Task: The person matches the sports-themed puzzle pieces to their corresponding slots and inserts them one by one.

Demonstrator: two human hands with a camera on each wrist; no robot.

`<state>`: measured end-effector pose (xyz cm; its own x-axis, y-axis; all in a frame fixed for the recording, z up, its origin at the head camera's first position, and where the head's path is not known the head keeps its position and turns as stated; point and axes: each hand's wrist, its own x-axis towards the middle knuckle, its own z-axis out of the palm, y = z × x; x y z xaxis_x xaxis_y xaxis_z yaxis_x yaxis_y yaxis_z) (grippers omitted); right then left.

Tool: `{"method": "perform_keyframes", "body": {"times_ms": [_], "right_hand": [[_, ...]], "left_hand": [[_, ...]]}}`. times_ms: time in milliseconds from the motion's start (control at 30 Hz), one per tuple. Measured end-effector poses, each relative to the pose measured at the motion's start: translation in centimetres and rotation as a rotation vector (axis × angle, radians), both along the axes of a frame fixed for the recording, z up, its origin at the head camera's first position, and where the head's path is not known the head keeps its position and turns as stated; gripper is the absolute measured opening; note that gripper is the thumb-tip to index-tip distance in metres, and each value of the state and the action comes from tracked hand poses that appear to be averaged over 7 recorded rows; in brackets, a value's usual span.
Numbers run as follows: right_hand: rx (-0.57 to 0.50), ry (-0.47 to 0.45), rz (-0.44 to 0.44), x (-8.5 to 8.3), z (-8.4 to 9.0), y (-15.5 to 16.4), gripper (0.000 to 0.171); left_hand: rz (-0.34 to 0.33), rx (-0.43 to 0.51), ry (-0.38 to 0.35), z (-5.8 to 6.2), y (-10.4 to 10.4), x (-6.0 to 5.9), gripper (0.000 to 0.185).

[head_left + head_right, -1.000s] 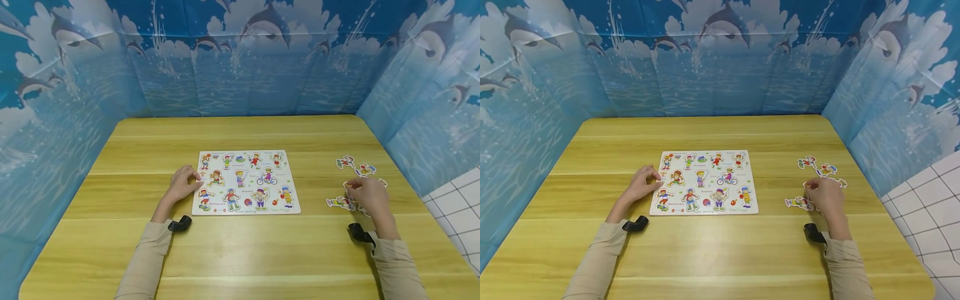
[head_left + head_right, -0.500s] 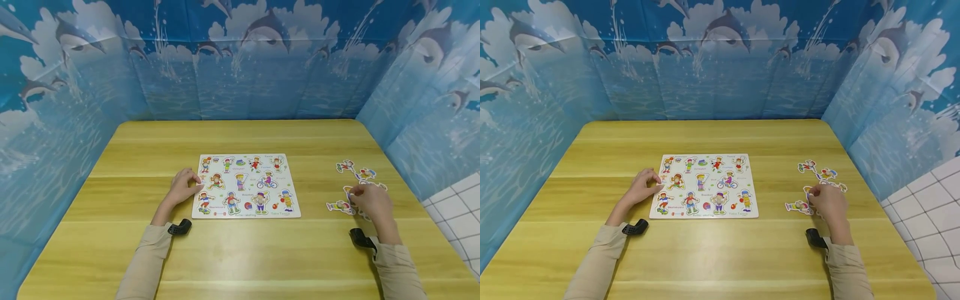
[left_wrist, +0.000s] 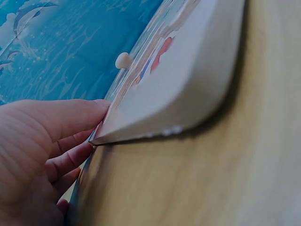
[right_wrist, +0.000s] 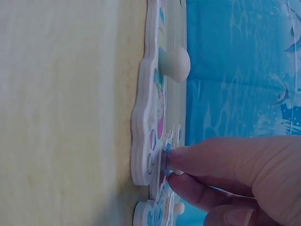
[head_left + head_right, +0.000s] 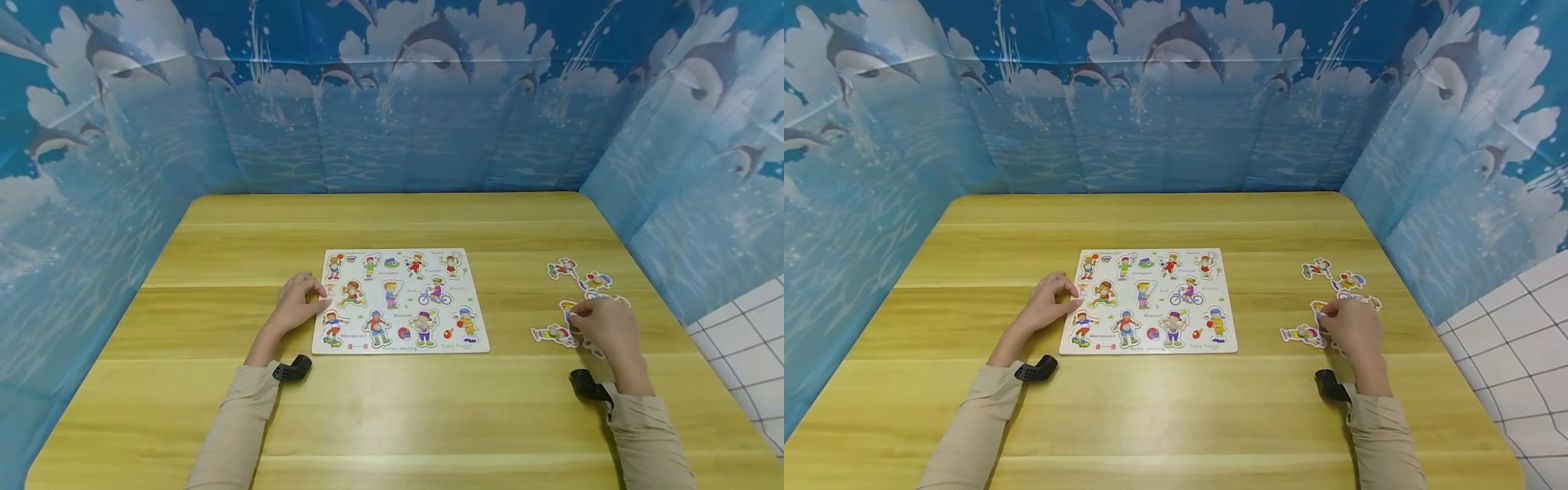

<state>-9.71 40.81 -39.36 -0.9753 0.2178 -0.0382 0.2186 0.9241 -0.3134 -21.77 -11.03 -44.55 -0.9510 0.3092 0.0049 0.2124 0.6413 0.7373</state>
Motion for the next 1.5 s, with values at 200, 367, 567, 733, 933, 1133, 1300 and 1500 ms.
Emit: {"method": "perform_keyframes", "body": {"times_ms": [200, 367, 567, 733, 933, 1133, 1300, 1500], "right_hand": [[0.001, 0.013, -0.001, -0.2, 0.1, 0.1, 0.022], [0.012, 0.02, 0.004, -0.4, 0.1, 0.0, 0.024], [0.026, 0.031, 0.008, -0.3, 0.0, -0.2, 0.023], [0.028, 0.042, 0.006, -0.3, 0.2, -0.4, 0.022], [0.047, 0.062, 0.027, -0.3, 0.4, -0.8, 0.021], [0.04, 0.1, 0.032, -0.4, 0.5, -1.5, 0.02], [0.027, 0.086, 0.032, -0.7, 0.5, -2.0, 0.023], [0.019, 0.052, 0.047, -1.2, 0.5, -2.6, 0.023]], "left_hand": [[-0.004, 0.0, -0.008, 0.1, 0.3, -0.2, 0.016], [0.0, 0.003, -0.003, 0.2, 0.2, -0.3, 0.016], [-0.004, -0.004, -0.001, 0.1, -0.1, 0.0, 0.015], [-0.004, -0.007, 0.001, 0.0, 0.0, 0.0, 0.016], [0.001, -0.01, -0.001, -0.1, -0.1, -0.1, 0.015], [0.002, -0.014, 0.003, -0.1, -0.1, -0.1, 0.015], [0.001, -0.011, 0.002, 0.0, -0.1, 0.0, 0.015], [0.002, -0.007, -0.004, 0.0, -0.1, 0.1, 0.015]]}}
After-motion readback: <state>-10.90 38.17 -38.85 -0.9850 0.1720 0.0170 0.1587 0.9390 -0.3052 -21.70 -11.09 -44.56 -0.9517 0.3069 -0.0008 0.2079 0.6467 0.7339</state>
